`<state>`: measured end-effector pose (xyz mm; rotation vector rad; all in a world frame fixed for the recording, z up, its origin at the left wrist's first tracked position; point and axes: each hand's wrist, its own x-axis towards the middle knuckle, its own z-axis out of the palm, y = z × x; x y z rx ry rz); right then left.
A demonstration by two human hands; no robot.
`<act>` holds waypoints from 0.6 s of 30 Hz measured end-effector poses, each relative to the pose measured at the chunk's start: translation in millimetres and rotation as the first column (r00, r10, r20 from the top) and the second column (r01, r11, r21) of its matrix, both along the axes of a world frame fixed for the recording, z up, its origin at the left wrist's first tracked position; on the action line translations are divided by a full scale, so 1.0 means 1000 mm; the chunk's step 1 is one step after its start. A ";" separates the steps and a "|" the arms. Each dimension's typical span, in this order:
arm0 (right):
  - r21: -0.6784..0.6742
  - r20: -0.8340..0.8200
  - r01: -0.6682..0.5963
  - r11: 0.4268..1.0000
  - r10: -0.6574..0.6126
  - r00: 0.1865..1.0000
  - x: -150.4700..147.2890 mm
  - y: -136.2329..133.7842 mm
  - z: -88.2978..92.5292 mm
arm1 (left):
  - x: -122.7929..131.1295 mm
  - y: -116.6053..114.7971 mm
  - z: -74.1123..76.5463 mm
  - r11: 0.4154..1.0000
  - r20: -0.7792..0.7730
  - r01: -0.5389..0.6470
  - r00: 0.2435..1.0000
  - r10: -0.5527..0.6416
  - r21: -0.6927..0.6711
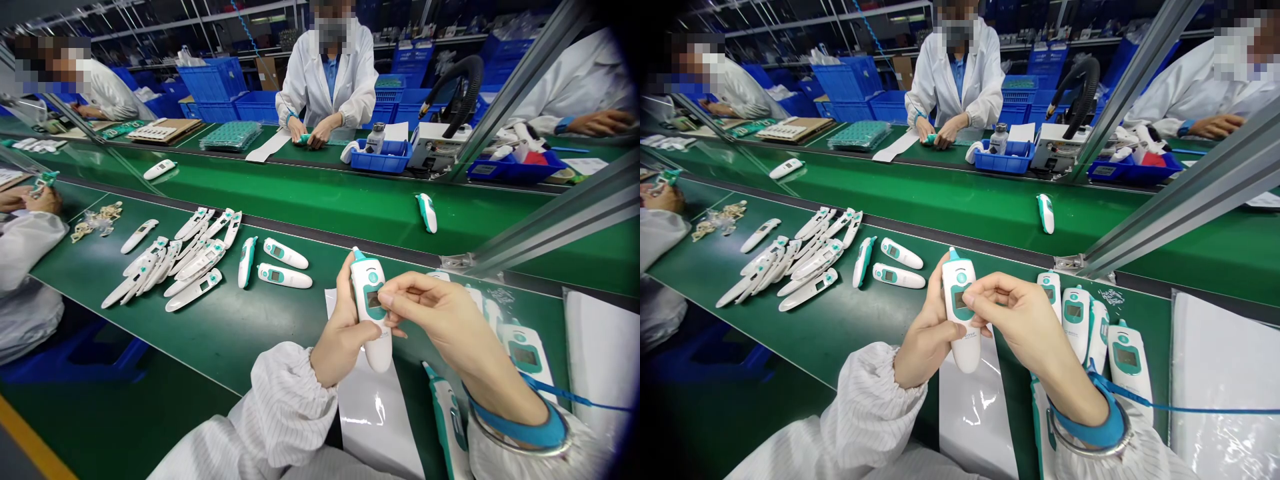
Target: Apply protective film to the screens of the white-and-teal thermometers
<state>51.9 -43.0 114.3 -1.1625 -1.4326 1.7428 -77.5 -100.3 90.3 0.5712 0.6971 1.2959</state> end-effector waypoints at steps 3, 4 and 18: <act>-0.008 -0.016 0.002 1.000 -0.002 1.000 0.001 0.000 0.000 | 0.000 0.000 -0.001 1.000 0.008 0.002 1.000 -0.002 0.010; -0.013 -0.022 0.003 1.000 -0.003 1.000 0.001 0.000 0.000 | 0.000 0.000 -0.002 1.000 0.011 0.004 1.000 -0.004 0.016; -0.012 0.012 0.033 0.999 -0.033 0.999 0.000 -0.002 0.002 | 0.001 -0.002 -0.001 1.000 -0.014 -0.025 1.000 0.025 -0.001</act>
